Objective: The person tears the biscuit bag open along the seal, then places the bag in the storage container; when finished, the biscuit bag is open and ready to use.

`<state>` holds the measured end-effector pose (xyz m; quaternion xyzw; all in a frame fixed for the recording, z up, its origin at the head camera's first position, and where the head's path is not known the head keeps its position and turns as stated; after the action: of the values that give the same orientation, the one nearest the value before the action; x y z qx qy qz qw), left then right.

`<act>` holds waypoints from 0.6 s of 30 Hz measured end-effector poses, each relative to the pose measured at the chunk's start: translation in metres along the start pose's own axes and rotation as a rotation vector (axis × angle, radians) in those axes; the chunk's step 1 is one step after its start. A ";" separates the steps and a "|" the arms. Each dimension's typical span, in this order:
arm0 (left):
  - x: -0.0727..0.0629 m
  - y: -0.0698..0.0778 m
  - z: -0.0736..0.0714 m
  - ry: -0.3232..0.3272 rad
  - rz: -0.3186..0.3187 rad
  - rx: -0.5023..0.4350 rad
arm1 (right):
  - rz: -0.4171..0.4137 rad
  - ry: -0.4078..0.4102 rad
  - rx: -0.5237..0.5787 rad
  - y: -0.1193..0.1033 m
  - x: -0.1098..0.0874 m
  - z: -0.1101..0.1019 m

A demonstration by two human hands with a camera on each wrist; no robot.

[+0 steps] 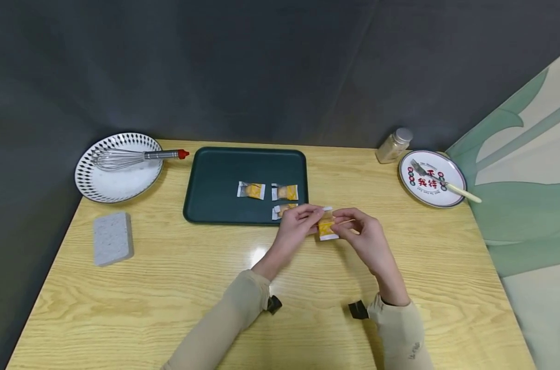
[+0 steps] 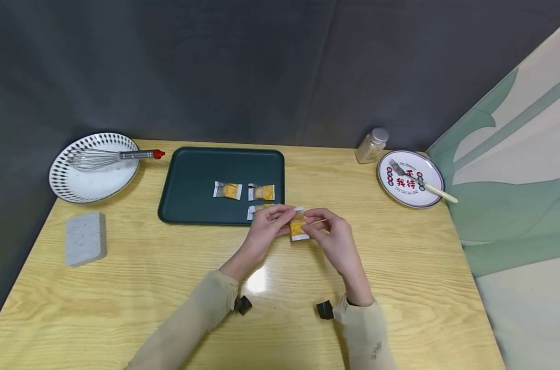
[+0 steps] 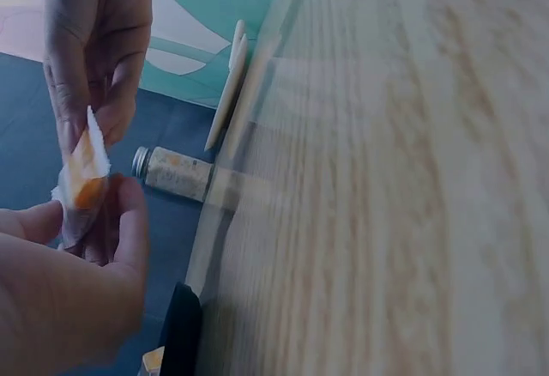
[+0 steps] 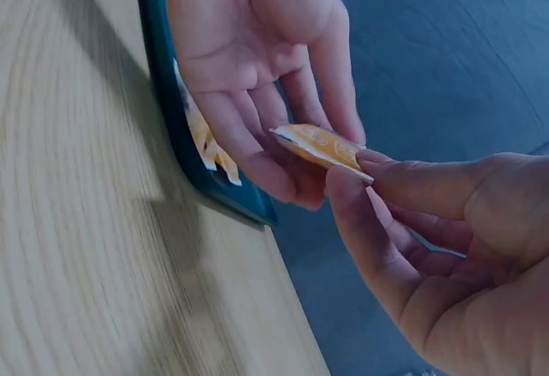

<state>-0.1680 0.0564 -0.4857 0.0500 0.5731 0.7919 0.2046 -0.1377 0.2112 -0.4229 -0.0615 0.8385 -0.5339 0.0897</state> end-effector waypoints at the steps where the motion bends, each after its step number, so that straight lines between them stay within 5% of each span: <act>1: 0.000 -0.001 -0.002 0.013 -0.004 -0.005 | -0.002 -0.003 -0.004 -0.001 0.000 0.003; 9: -0.001 0.001 -0.012 0.006 0.004 -0.022 | -0.009 0.033 -0.013 -0.005 0.009 0.009; 18: 0.000 0.012 -0.022 -0.031 0.072 0.122 | -0.023 0.046 0.049 -0.002 0.023 0.019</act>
<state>-0.1780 0.0334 -0.4816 0.0953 0.6150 0.7615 0.1813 -0.1560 0.1894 -0.4306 -0.0569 0.8263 -0.5565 0.0657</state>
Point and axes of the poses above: each hand's wrist, its own x-axis towards the middle knuckle, its own z-axis out of the palm, y = z × x, the point moved 8 cm from there along x, towards the middle knuckle, and after that the axes turned 7 degrees about -y, right-handed, at the moved point
